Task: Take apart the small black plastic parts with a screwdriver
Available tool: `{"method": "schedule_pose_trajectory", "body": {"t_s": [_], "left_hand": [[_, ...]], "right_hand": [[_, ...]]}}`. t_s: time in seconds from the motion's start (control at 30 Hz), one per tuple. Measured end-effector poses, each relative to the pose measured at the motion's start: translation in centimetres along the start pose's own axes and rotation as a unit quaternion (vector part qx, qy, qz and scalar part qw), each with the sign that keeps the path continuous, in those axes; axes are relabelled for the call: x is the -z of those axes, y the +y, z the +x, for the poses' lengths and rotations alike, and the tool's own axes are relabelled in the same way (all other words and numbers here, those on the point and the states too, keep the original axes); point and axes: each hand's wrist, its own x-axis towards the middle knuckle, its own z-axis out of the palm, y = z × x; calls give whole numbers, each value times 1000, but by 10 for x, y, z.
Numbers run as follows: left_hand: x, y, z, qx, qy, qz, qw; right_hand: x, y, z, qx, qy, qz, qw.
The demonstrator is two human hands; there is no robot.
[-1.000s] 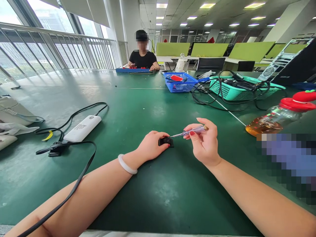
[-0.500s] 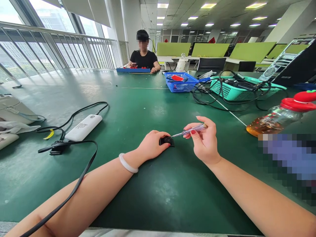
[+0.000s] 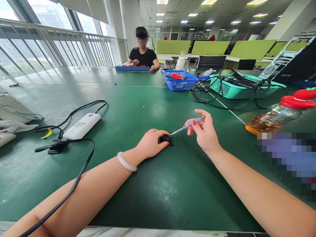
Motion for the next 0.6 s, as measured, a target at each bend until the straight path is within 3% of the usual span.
{"method": "schedule_pose_trajectory", "body": {"t_s": [0.4,0.6], "left_hand": [[-1,0,0,0,-3,5,1000],[0,1,0,3,-4,4,1000]], "right_hand": [[1,8,3,-52,10,24,998],[0,8,4,-107,45,53,992]]}}
